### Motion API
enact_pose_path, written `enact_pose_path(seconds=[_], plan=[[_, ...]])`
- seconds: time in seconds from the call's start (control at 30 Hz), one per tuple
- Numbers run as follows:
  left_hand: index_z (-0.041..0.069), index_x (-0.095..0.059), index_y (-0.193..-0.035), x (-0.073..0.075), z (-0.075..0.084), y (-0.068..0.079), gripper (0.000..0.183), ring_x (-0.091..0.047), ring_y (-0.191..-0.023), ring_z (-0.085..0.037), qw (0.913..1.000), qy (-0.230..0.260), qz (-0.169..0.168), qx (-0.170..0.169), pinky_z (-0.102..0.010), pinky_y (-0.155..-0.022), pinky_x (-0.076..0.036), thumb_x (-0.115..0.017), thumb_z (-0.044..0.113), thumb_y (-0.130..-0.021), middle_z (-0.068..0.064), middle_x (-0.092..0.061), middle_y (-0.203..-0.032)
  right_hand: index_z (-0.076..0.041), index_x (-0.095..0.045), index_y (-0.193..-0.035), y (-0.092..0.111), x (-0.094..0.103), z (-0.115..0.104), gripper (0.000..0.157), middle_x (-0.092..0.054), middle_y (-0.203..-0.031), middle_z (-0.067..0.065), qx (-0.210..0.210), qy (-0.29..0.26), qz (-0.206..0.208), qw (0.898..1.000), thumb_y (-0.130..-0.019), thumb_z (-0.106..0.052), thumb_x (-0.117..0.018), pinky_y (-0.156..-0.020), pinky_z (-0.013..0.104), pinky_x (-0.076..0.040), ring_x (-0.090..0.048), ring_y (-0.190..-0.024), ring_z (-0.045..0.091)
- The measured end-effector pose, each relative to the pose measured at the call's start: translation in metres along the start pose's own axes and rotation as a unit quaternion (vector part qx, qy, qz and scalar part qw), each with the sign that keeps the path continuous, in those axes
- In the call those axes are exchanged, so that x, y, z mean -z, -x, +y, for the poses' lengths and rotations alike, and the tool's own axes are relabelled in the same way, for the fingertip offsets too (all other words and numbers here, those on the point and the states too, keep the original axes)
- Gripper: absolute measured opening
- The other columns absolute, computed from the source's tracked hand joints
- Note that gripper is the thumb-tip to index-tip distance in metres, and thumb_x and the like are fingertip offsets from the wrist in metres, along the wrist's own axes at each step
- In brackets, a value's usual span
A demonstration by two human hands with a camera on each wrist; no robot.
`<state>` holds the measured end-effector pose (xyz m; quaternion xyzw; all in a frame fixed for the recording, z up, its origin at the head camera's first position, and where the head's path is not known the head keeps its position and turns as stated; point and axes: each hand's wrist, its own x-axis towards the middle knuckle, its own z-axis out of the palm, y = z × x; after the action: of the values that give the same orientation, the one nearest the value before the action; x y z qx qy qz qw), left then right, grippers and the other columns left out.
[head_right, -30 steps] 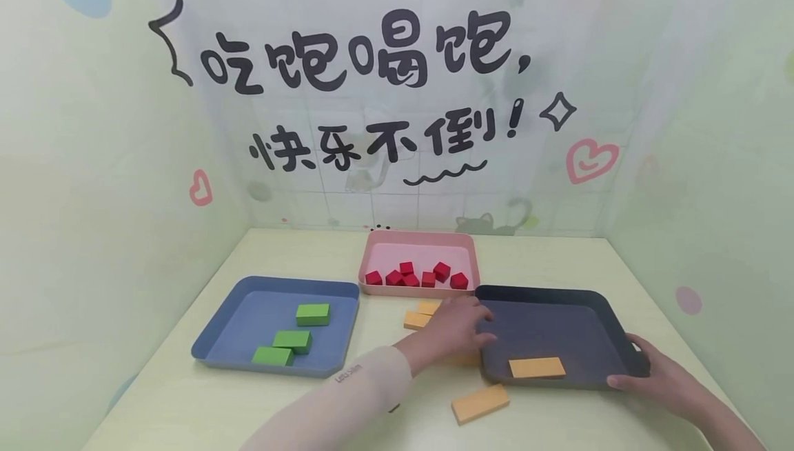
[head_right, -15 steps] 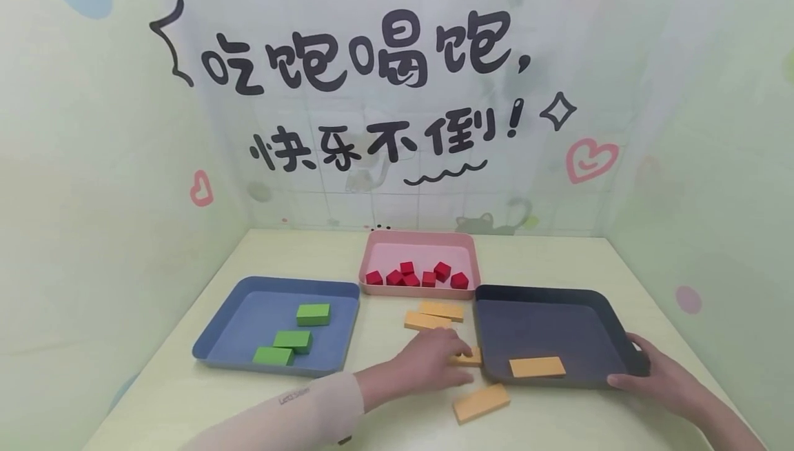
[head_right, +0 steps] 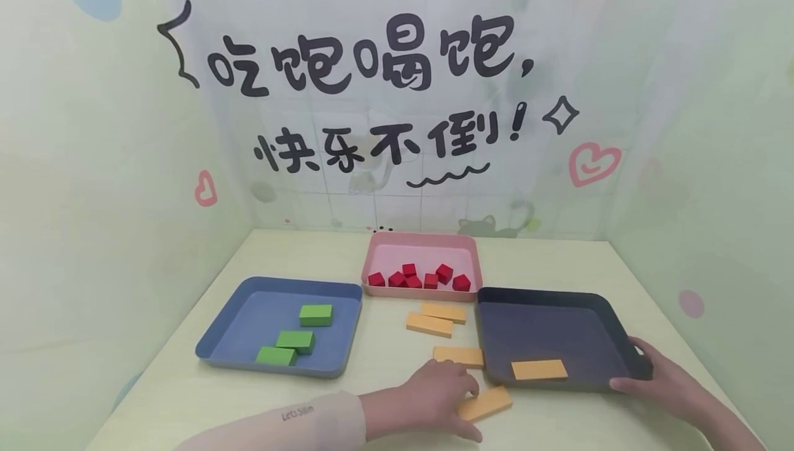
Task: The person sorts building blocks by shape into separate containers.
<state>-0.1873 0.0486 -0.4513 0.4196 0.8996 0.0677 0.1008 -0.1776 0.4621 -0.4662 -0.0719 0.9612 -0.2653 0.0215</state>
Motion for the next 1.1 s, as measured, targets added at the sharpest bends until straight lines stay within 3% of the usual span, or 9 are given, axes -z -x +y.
enact_pose_path(seconds=[0.2,0.37,0.63,0.87,1.1], plan=[[0.029,-0.066,-0.109,-0.007,0.003,-0.002,0.045,-0.043,-0.078,-0.001,0.9993,-0.038,-0.006,-0.002,-0.023,-0.067,-0.035,-0.076,0.06,-0.079,0.014,-0.047,-0.084,0.016,-0.029,-0.141,0.001,0.0,0.0,0.078,-0.059,-0.113,0.032,0.0,0.001,-0.002,1.0,-0.09,-0.023,-0.073,-0.066,0.023,-0.045,-0.054,-0.087,0.004],[0.03,-0.065,-0.109,-0.013,0.002,-0.006,0.033,-0.047,-0.082,-0.001,0.9987,-0.049,-0.004,0.015,-0.024,-0.07,-0.038,-0.077,0.048,-0.083,0.015,-0.051,-0.089,0.016,-0.028,-0.141,0.001,0.0,0.0,0.078,-0.059,-0.113,0.033,-0.006,0.002,-0.008,1.0,-0.091,-0.024,-0.073,-0.066,0.023,-0.045,-0.055,-0.089,0.008],[0.027,-0.068,-0.105,-0.014,-0.005,-0.007,0.029,-0.049,-0.078,-0.004,0.9968,-0.069,0.018,0.036,-0.025,-0.063,-0.036,-0.079,0.041,-0.082,0.014,-0.057,-0.088,0.017,-0.028,-0.14,-0.002,0.001,0.0,0.078,-0.06,-0.113,0.032,-0.006,-0.009,-0.012,1.0,-0.091,-0.023,-0.073,-0.066,0.022,-0.045,-0.052,-0.086,-0.002],[0.024,-0.069,-0.103,-0.01,-0.011,-0.002,0.025,-0.049,-0.077,-0.005,0.9975,-0.053,0.021,0.041,-0.024,-0.063,-0.035,-0.079,0.035,-0.082,0.013,-0.058,-0.09,0.019,-0.028,-0.138,-0.005,0.002,-0.001,0.079,-0.061,-0.11,0.028,-0.005,-0.009,-0.016,1.0,-0.09,-0.022,-0.074,-0.066,0.023,-0.046,-0.054,-0.087,0.006],[0.024,-0.071,-0.106,-0.003,-0.017,0.0,0.029,-0.049,-0.079,-0.005,0.9985,-0.012,0.016,0.05,-0.024,-0.064,-0.037,-0.08,0.029,-0.079,0.012,-0.057,-0.089,0.022,-0.033,-0.134,-0.006,0.005,-0.002,0.076,-0.063,-0.108,0.026,0.018,-0.003,-0.017,1.0,-0.087,-0.019,-0.076,-0.066,0.022,-0.046,-0.051,-0.086,-0.004]])
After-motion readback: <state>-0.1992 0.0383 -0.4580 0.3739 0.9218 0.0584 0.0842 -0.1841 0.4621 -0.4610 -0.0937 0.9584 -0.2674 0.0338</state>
